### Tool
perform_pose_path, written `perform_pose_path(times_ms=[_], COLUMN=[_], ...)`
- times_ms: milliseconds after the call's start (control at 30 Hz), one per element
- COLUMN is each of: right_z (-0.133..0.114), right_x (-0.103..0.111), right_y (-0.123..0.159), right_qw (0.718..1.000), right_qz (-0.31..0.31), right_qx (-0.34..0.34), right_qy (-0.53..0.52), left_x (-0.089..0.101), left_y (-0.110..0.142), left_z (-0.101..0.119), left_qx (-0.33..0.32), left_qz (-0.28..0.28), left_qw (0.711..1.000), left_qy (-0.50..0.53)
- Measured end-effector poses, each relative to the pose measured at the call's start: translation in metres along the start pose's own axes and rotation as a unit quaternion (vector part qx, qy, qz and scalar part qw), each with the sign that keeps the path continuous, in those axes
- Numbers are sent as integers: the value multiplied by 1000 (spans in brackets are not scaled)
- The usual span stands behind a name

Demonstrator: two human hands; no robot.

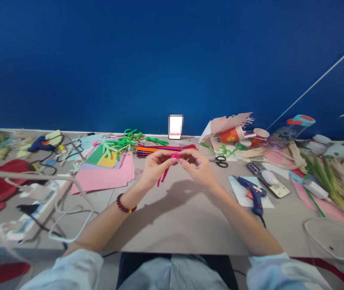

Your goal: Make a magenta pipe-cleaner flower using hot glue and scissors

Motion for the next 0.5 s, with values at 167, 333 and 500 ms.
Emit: perform_pose_path(times_ms=[167,333,500], right_z=[-4,-2,5], right_x=[2,1,-1], right_y=[0,-2,-3], right_qw=[999,998,1000], right_qz=[27,29,7], right_qx=[26,33,-5], right_qy=[33,44,-8], left_x=[-1,-1,-1], left_y=[3,6,6], left_z=[-2,-4,-3], left_qx=[-33,-64,-62], left_qz=[-17,-25,-7], left_qw=[999,995,996], left_qy=[-35,-70,-70])
Point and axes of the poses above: each hand's wrist, its own y-axis away from the middle knuckle, its own x-axis out of the back of the hand, z = x × y, the point moved 1 cm from there along -y, towards the middle knuckle, and after that the axes turned 13 degrees about -x, right-handed, at the moved point
